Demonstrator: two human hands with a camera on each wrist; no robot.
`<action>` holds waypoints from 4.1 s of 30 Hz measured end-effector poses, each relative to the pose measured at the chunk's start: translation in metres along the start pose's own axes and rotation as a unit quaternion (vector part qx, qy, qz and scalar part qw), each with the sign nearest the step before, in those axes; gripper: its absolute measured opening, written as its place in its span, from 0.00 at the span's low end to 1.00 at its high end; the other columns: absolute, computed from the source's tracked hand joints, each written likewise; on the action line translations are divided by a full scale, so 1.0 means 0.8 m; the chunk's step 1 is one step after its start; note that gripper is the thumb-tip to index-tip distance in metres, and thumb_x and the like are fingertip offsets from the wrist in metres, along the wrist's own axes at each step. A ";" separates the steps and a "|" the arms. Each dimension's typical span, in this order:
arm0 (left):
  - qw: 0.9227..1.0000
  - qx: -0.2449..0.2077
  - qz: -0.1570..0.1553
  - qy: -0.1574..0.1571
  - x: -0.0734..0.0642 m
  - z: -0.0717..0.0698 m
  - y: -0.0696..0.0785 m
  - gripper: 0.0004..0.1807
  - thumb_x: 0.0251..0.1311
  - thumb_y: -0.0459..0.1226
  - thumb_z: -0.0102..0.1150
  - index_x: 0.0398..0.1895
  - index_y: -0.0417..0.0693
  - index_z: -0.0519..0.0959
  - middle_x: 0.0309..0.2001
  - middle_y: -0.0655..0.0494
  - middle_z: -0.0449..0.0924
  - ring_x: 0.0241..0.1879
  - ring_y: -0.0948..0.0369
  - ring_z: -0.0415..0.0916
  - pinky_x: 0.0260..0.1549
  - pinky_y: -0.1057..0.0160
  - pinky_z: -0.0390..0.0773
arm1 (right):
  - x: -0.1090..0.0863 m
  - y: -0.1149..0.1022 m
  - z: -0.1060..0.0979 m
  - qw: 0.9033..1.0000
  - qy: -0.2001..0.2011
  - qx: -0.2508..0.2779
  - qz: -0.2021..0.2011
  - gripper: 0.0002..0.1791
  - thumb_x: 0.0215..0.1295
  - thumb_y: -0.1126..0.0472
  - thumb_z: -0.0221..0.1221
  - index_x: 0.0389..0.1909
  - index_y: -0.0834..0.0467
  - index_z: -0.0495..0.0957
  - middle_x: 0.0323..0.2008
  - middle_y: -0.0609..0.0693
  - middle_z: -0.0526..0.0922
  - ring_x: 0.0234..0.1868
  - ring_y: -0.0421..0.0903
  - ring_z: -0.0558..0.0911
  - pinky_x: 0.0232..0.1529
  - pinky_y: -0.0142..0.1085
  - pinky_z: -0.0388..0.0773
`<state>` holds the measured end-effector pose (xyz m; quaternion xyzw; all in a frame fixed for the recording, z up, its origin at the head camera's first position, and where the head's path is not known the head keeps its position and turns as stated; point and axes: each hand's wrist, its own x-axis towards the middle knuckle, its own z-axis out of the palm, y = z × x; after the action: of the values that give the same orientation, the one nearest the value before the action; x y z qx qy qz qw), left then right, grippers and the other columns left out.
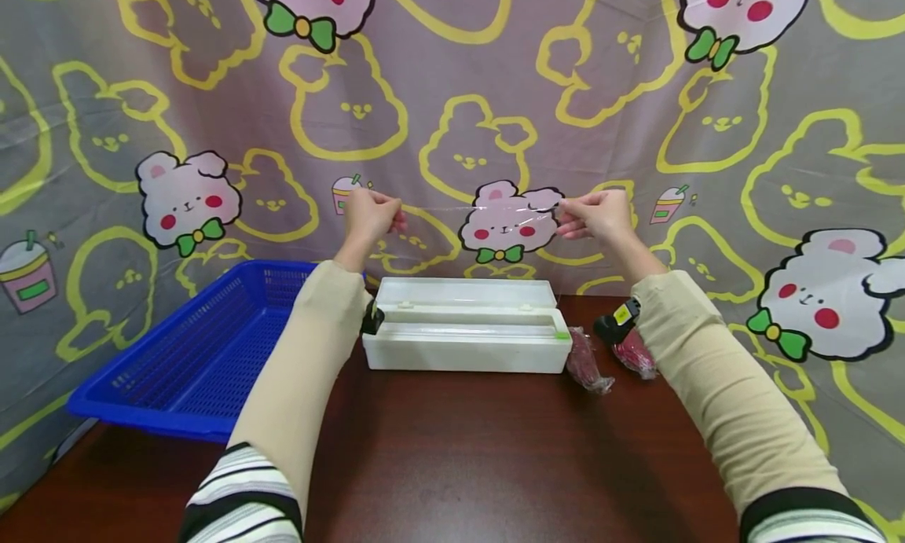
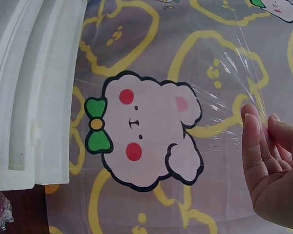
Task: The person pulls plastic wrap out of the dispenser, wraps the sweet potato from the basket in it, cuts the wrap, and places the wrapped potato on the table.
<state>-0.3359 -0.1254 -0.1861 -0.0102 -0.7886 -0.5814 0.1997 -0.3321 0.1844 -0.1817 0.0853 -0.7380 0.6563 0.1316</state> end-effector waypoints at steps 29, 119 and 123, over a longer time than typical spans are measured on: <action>1.000 -0.017 0.020 0.007 0.001 -0.007 0.020 0.11 0.55 0.30 0.52 0.33 0.27 0.79 0.14 0.56 0.75 0.12 0.65 0.75 0.19 0.69 0.76 | 0.004 -0.022 -0.002 1.000 0.018 -0.008 0.005 0.11 0.56 0.62 0.60 0.29 0.69 0.78 0.14 0.51 0.79 0.14 0.43 0.79 0.16 0.33 0.76; 0.916 0.114 -0.009 -0.384 -0.314 -0.032 -0.191 0.35 0.48 0.30 0.61 0.56 0.19 0.57 0.11 0.63 0.73 0.08 0.66 0.69 0.08 0.67 0.69 | -0.290 0.228 -0.045 0.907 -0.348 0.015 0.238 0.61 0.51 0.67 0.63 0.64 0.55 0.18 0.15 0.52 0.76 0.14 0.39 0.75 0.13 0.27 0.70; 0.906 0.142 -0.007 -0.399 -0.307 -0.029 -0.194 0.35 0.48 0.31 0.61 0.56 0.19 0.58 0.10 0.64 0.73 0.07 0.66 0.70 0.08 0.68 0.69 | -0.288 0.223 -0.043 0.905 -0.357 -0.022 0.230 0.56 0.50 0.65 0.64 0.67 0.58 0.30 0.15 0.51 0.75 0.14 0.39 0.74 0.12 0.27 0.69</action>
<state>-0.1412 -0.1436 -0.4026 -0.2072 -0.8768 -0.4118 -0.1365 -0.1633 0.2296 -0.4173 0.1387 -0.7489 0.5777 -0.2936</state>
